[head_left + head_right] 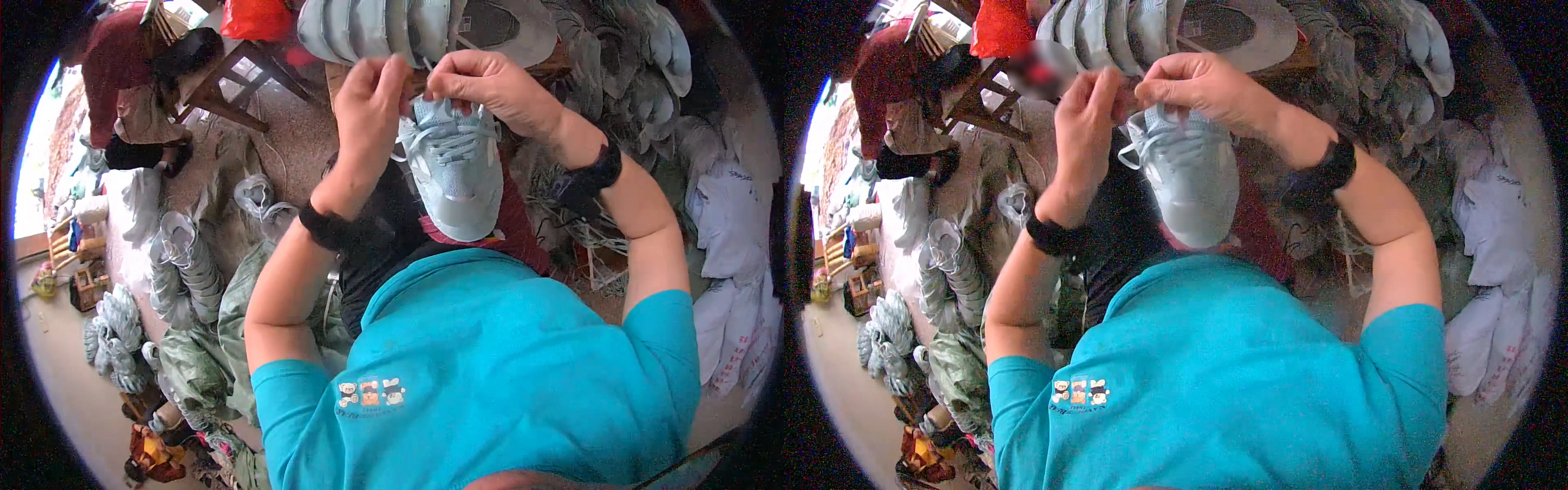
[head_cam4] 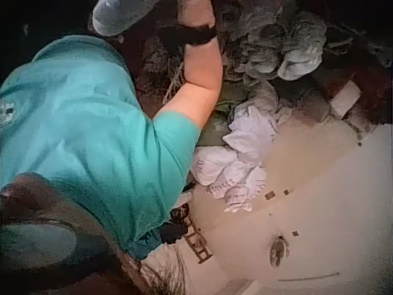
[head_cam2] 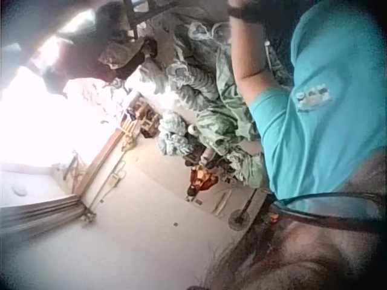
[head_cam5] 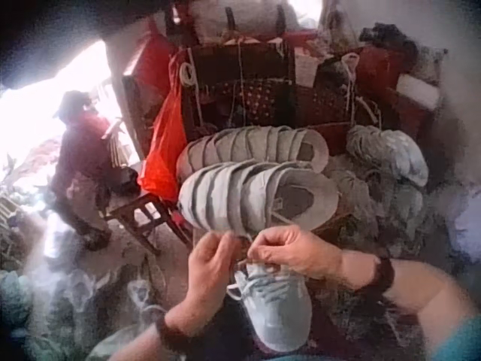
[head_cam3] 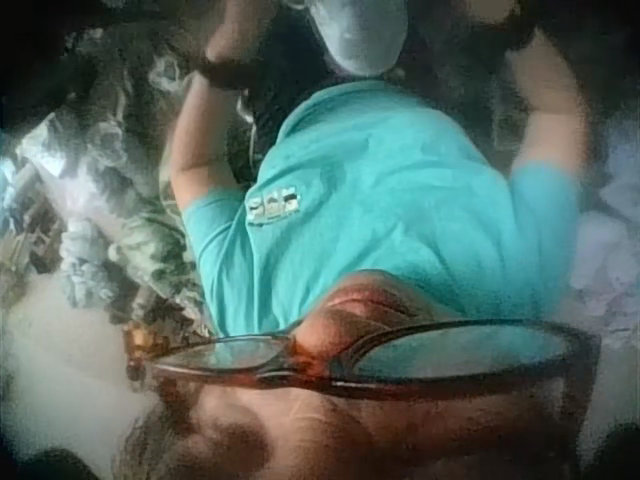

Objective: The person is sitting on the floor in a cluttered room, lacing a white sneaker. They repeatedly thread the laces through the eyelets, pull them tight, and adjust the fit. The person handles the shoe and laces by hand, working on one shoe at a time.

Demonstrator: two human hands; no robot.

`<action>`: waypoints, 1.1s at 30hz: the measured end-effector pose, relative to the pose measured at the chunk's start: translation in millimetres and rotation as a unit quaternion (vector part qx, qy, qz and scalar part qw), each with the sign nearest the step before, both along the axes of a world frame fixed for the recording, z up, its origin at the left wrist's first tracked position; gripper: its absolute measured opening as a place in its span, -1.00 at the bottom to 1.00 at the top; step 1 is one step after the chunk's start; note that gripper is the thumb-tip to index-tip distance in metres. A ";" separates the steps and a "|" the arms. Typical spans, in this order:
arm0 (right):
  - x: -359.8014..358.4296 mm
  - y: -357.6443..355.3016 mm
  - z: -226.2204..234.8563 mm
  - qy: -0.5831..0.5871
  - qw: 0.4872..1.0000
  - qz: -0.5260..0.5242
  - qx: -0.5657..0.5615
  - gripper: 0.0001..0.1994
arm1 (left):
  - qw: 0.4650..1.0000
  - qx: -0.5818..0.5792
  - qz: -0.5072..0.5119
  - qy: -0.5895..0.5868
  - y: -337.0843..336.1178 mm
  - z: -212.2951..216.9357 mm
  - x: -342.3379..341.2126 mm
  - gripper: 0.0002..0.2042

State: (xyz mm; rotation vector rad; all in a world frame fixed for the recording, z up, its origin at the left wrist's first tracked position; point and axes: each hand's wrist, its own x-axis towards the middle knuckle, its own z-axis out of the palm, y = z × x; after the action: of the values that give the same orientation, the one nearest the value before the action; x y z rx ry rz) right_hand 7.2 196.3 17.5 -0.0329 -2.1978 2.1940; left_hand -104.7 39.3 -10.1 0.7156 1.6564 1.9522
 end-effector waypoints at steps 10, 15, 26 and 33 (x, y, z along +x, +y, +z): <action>-8.1 -20.3 -6.1 0.046 0.990 -0.098 -0.090 -0.81 | 0.968 0.111 -0.166 -0.149 -4.6 -14.8 29.5 -0.71; -10.3 -20.7 -17.6 0.076 0.985 -0.129 -0.085 -0.79 | 0.994 0.037 -0.052 0.092 -6.6 -26.4 16.8 -0.72; 23.2 -42.7 -1.1 0.177 0.913 -0.192 0.312 -0.81 | 0.993 0.029 -0.104 0.051 -13.9 1.1 -3.4 -0.74; 14.0 -64.9 -27.8 0.092 0.970 -0.145 0.171 -0.72 | 0.993 0.093 -0.066 0.024 -10.2 -1.8 13.4 -0.72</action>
State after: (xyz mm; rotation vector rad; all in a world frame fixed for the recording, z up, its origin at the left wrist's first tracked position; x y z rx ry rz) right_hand 21.2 131.5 -10.3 -0.1272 -2.2646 1.5831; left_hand -91.3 29.1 -11.9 0.9247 1.4276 2.0255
